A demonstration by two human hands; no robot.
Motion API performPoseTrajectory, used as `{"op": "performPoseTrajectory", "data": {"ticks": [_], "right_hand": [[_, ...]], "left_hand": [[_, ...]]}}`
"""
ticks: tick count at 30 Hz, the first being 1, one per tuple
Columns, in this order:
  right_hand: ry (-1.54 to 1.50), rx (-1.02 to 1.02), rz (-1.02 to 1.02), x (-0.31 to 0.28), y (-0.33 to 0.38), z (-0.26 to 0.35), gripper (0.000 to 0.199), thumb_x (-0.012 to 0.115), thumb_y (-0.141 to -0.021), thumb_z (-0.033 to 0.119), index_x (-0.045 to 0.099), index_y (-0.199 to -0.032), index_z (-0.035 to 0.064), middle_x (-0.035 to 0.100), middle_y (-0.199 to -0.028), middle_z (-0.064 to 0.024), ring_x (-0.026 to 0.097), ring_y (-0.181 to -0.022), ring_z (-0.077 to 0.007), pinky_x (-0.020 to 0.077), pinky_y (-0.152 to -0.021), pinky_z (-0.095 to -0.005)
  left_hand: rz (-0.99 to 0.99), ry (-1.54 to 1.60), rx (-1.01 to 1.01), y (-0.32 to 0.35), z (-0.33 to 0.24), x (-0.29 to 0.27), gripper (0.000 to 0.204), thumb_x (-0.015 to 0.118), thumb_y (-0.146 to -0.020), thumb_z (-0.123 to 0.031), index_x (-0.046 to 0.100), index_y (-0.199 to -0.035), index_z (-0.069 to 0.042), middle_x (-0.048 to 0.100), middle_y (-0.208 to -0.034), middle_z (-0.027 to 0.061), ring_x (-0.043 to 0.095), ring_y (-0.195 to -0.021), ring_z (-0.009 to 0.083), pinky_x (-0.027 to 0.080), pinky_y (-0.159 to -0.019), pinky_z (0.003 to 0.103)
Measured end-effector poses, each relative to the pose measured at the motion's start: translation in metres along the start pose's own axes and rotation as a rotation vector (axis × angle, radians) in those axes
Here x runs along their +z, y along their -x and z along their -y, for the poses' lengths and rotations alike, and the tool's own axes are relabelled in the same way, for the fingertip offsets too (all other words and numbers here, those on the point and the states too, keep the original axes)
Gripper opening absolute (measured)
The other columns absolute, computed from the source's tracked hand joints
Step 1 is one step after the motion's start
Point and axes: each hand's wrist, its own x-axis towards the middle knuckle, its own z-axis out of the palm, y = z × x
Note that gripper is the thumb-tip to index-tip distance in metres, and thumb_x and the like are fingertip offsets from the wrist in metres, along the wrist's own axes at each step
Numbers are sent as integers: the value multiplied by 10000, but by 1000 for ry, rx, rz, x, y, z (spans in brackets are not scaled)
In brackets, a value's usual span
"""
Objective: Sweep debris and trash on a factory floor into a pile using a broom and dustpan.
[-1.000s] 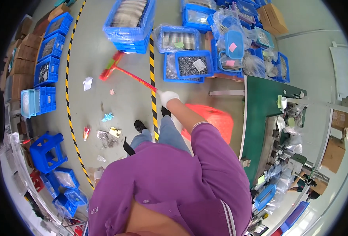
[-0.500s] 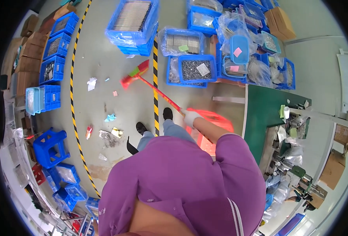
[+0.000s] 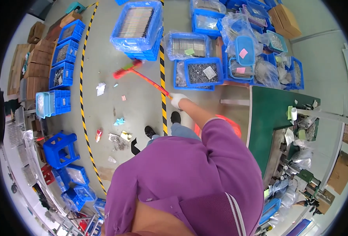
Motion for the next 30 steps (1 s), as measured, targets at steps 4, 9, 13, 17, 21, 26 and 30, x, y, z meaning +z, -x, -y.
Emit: {"op": "performPoseTrajectory", "data": {"ticks": [4, 9, 13, 17, 21, 26, 30], "right_hand": [[22, 31, 27, 28, 18, -84, 468, 351, -855, 208, 350, -1321, 250, 576, -743, -161, 575, -518, -225, 473, -430, -353], [-674, 266, 347, 1, 138, -86, 498, 435, -849, 238, 339, -1338, 254, 486, -598, -35, 462, -411, -113, 409, -364, -255], [-323, 197, 168, -5, 195, -67, 508, 439, -844, 219, 337, -1336, 289, 520, -595, -57, 489, -396, -138, 428, -374, -273], [306, 85, -58, -25, 169, -89, 495, 433, -825, 188, 378, -1303, 303, 596, -1016, -166, 593, -844, -332, 468, -727, -395], [339, 35, -104, -89, 116, -71, 503, 382, -818, 163, 385, -1299, 308, 621, -951, -178, 633, -723, -304, 504, -560, -404], [53, 108, 65, -74, 52, -106, 542, 374, -828, 154, 292, -1346, 291, 522, -643, -86, 501, -443, -175, 431, -371, -301], [-438, 145, 271, -14, 103, -116, 540, 358, -853, 170, 226, -1368, 264, 442, -592, -43, 450, -431, -123, 400, -357, -288]], "left_hand": [[67, 1, 11, -7, -22, -10, 275, 446, -855, -250, 619, -835, -37, 631, -767, 113, 549, -654, 209, 429, -585, 381], [174, 13, 25, -32, -13, -6, 276, 445, -855, -249, 617, -855, -32, 632, -780, 116, 556, -668, 207, 434, -593, 376], [261, 17, 36, -61, 2, 1, 278, 445, -856, -248, 616, -871, -29, 632, -791, 118, 561, -680, 206, 438, -600, 373], [353, 0, 28, -75, 11, 9, 281, 444, -856, -247, 615, -887, -26, 633, -802, 120, 567, -691, 205, 443, -607, 369], [95, 20, 91, -57, 39, 4, 328, 439, -856, -266, 587, -981, -2, 632, -844, 114, 576, -724, 175, 451, -618, 327], [115, -125, 93, -30, 4, -3, 329, 442, -854, -270, 588, -981, -4, 631, -840, 107, 573, -718, 169, 448, -610, 322], [94, -215, 110, -18, 2, -1, 331, 444, -853, -275, 588, -981, -6, 631, -836, 100, 570, -711, 163, 445, -601, 317]]}}
